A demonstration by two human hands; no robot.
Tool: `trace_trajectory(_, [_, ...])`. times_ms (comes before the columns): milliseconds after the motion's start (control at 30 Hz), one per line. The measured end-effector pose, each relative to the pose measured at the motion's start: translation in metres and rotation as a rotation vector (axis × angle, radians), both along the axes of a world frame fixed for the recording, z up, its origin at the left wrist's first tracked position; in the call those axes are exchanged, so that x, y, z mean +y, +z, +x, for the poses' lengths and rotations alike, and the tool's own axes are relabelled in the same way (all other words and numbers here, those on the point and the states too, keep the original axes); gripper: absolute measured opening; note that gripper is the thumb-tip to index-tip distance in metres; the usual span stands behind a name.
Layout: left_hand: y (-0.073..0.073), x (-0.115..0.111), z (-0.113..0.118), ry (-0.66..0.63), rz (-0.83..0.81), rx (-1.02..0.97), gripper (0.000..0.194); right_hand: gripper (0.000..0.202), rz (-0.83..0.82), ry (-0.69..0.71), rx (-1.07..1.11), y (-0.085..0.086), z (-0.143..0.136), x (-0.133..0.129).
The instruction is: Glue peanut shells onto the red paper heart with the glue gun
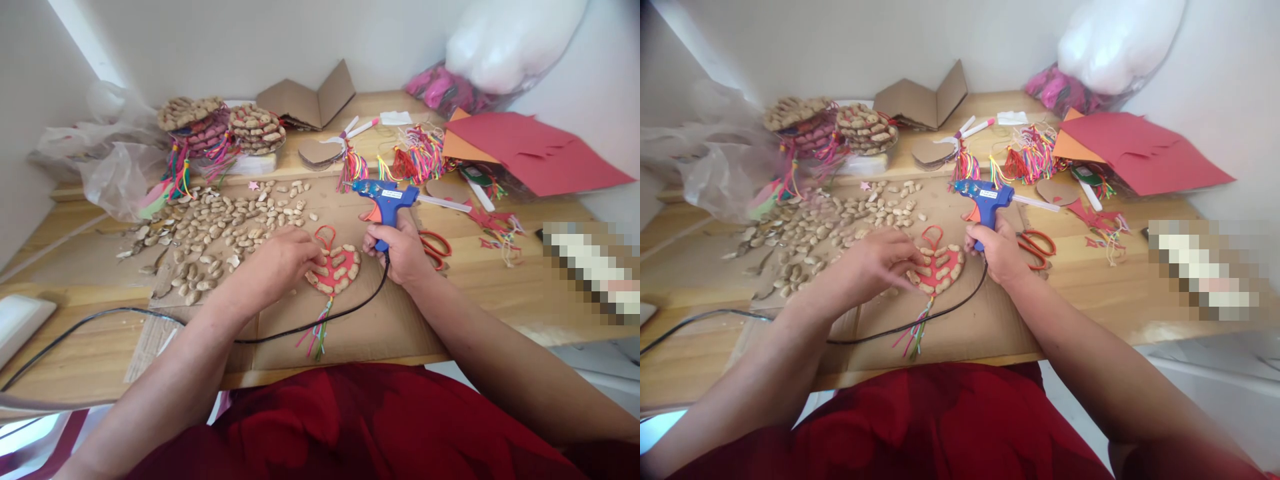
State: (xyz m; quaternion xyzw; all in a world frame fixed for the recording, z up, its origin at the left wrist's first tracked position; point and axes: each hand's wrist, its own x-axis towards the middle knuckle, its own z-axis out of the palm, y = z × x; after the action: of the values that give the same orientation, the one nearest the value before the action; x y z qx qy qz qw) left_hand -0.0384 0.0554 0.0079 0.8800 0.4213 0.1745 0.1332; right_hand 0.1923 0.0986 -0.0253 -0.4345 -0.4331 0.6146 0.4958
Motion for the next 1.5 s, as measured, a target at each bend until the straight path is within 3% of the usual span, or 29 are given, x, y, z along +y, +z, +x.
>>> trace_trajectory(667, [-0.002, -0.002, 0.008, -0.019, -0.002, 0.043, 0.015, 0.016, 0.014, 0.008, 0.027, 0.0, 0.001, -0.001])
trace_trajectory(833, [0.0, 0.005, -0.005, 0.127, 0.07, 0.049, 0.015, 0.017, 0.018, 0.009, 0.007, 0.001, 0.001, -0.001])
trace_trajectory(1033, [0.002, 0.007, -0.016, 0.23, 0.03, 0.046, 0.012, 0.016, 0.023, 0.016, 0.028, 0.001, 0.0, 0.0])
trace_trajectory(1500, [-0.014, 0.01, -0.009, 0.064, 0.073, -0.066, 0.01, 0.018, 0.001, -0.002, 0.0, 0.001, 0.0, 0.001])
